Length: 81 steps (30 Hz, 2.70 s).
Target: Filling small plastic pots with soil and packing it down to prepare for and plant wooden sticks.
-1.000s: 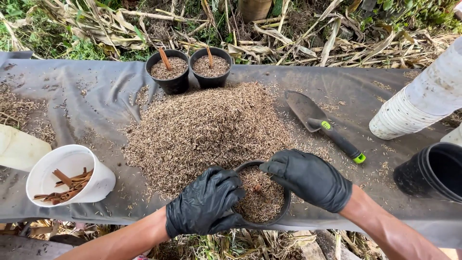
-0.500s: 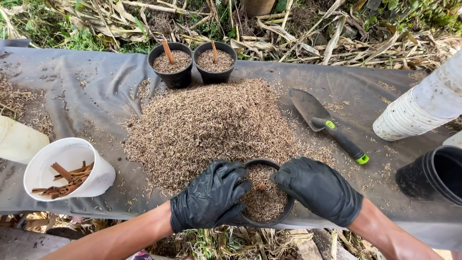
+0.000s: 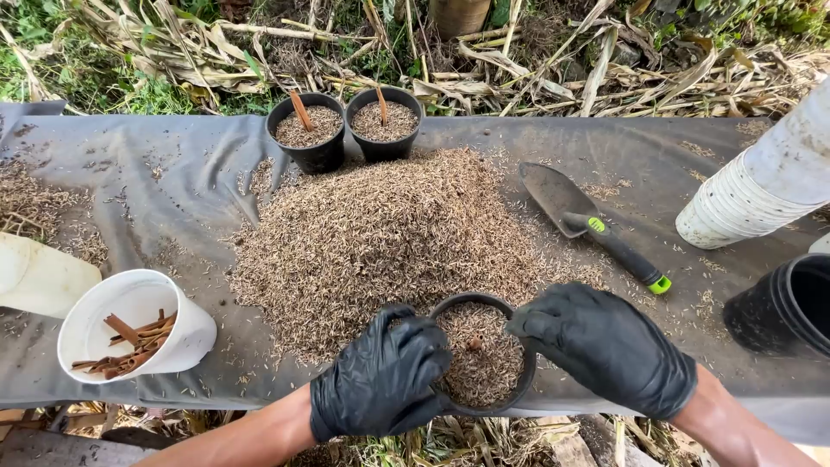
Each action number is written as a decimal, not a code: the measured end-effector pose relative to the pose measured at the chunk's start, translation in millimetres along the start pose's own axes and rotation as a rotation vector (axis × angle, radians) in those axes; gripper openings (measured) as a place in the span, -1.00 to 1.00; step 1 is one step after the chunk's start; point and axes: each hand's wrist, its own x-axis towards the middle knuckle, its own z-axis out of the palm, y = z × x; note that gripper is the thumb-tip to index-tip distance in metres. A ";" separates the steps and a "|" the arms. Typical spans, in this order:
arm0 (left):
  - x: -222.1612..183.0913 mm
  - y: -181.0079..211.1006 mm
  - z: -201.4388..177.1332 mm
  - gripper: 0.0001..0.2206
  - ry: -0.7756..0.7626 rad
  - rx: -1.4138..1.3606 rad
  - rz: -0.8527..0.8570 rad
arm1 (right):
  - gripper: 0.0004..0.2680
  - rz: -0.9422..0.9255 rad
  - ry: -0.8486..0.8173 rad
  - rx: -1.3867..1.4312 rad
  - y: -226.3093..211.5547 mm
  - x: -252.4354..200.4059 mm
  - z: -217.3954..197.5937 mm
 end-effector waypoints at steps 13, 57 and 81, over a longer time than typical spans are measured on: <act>10.5 24.0 13.2 -0.67 -0.143 0.039 0.159 | -0.64 -0.066 -0.257 -0.073 -15.4 3.0 20.3; -2.5 22.5 29.1 -0.81 -0.125 -0.017 0.088 | -0.79 0.303 -0.038 -0.149 52.0 -13.2 -5.0; -5.2 -11.4 17.2 -0.12 0.176 0.000 0.102 | -0.77 -0.041 0.025 0.216 5.5 50.1 36.1</act>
